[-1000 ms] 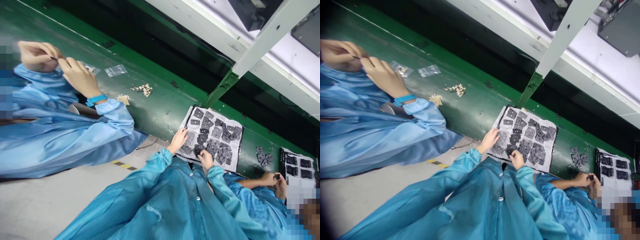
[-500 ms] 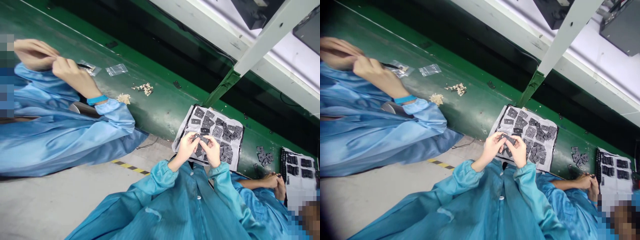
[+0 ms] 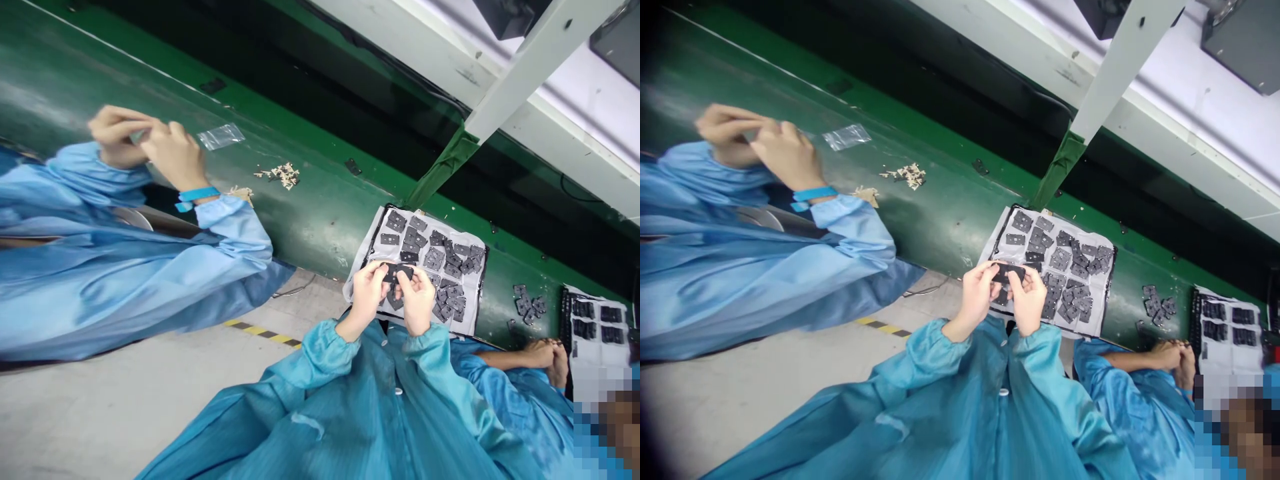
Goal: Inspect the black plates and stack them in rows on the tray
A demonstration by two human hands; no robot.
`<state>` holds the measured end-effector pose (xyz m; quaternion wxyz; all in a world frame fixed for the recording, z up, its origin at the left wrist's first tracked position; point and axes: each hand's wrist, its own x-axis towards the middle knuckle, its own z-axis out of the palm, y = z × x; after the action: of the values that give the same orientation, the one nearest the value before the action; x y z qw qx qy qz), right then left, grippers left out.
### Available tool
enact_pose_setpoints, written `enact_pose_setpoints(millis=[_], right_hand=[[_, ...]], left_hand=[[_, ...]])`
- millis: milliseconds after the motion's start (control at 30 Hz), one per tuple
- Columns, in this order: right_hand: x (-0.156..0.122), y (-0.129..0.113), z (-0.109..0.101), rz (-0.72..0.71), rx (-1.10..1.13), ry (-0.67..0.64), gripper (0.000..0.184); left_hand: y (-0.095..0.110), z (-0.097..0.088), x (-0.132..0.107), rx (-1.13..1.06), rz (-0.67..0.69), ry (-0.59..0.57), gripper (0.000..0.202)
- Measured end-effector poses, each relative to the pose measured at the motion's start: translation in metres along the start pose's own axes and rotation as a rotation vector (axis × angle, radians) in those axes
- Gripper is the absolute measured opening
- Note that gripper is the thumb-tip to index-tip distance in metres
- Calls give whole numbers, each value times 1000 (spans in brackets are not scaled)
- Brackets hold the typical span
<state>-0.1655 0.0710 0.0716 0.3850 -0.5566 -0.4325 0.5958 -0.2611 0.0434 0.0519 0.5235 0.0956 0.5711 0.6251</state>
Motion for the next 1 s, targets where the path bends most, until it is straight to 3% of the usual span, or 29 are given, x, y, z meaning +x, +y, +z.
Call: enact_pose_setpoints(millis=[167,400,533,633,833,1000], right_hand=[[2,10,-3,10,-41,27,31],[6,27,-5,41,-80,77,33],[4,50,-13,30,-108,124,30],[4,82,-14,83,-194,161,30],[20,146,-16,181,-273,143,31],[23,158,-56,179,-323,172,35]], left_hand=[[-4,-5,1,104,116,-16,22],[-11,-20,5,258,146,-50,20],[-31,-33,13,341,106,-121,21],[-55,-45,21,465,107,-87,23],[-92,-68,60,776,177,-93,25],[-92,-80,100,984,171,-257,21]])
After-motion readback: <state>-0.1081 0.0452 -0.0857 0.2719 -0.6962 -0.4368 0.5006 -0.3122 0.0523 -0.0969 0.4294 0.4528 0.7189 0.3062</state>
